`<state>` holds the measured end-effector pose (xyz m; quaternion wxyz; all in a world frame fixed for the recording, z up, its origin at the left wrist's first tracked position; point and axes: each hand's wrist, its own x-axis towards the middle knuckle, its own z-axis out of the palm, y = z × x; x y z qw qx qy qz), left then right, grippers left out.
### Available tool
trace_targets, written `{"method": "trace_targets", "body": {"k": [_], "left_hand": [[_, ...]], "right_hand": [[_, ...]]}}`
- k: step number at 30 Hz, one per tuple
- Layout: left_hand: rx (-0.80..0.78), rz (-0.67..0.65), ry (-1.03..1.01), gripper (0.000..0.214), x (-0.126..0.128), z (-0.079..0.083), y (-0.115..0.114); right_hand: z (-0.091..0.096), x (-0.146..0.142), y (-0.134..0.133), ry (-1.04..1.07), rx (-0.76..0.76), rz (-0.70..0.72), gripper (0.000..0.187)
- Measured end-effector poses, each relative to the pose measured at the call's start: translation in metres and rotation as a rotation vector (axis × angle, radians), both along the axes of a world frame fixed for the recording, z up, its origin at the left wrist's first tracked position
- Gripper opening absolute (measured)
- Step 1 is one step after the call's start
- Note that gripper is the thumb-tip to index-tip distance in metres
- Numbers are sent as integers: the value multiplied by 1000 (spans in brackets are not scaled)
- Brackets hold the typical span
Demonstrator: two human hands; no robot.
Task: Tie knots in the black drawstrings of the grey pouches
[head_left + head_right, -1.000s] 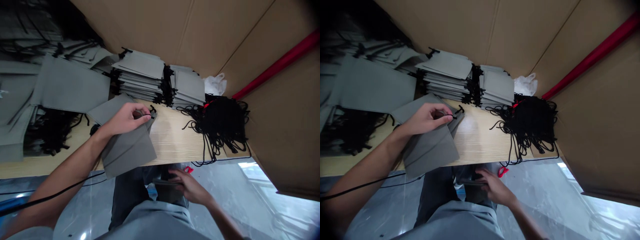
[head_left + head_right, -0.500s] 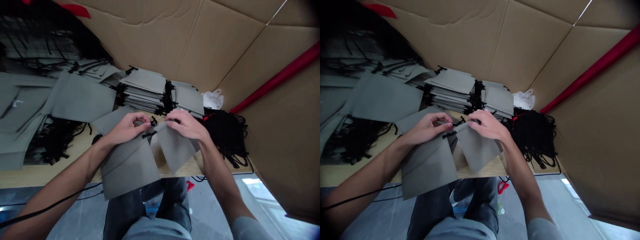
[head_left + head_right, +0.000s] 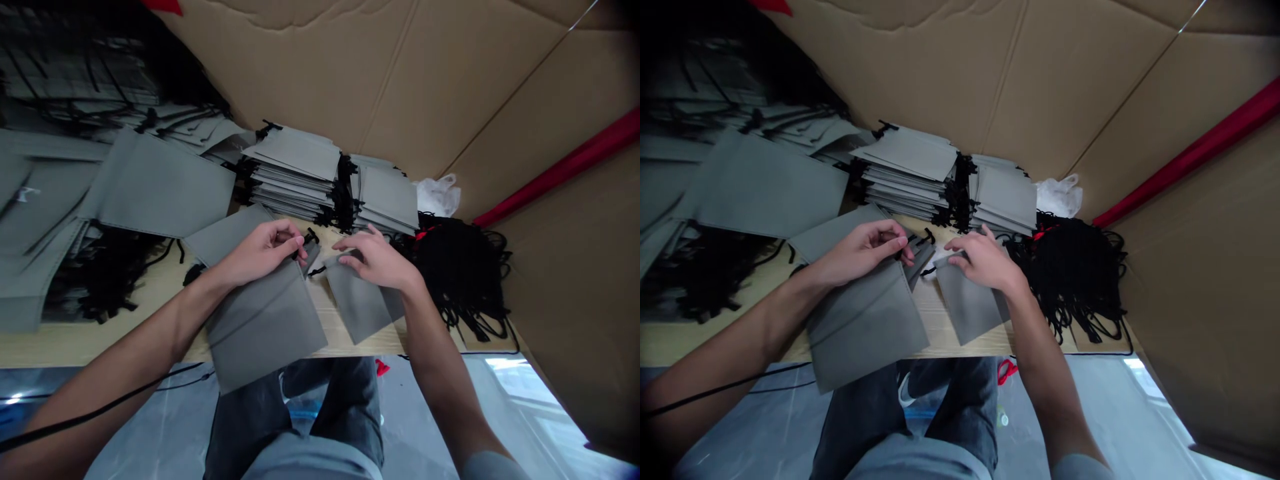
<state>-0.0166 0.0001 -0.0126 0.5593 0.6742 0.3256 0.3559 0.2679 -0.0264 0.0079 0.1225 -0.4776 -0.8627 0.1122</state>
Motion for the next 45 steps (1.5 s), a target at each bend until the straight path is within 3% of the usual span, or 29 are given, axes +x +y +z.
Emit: {"method": "trace_targets", "body": {"k": [5,7,10,15,20,29,32,39,45], "left_hand": [[56,35,46,31,1,-1,1],[67,42,49,30,1,1,0],[87,44,58,28,2,3,-2],[92,68,34,27,2,3,-3],[75,63,-34,34,2,4,-5],[126,99,-55,32,3,4,-6],[135,103,-70,31,3,4,-6],[152,103,-69,28,3,6,-7],[155,126,-47,32,3,8,-8]], "right_hand": [[-19,-24,-3,78,-102,155,22],[-30,-30,0,31,-122,137,26],[-40,-30,7,-42,-101,83,6],[-22,-25,3,232,-189,129,7],[-3,-27,-11,552,-171,99,7],[-8,-28,-11,725,-195,41,15],[-8,-28,-11,735,-182,15,16],[-4,-32,-15,535,-81,-42,16],[-2,-32,-16,536,-51,-71,18]]}}
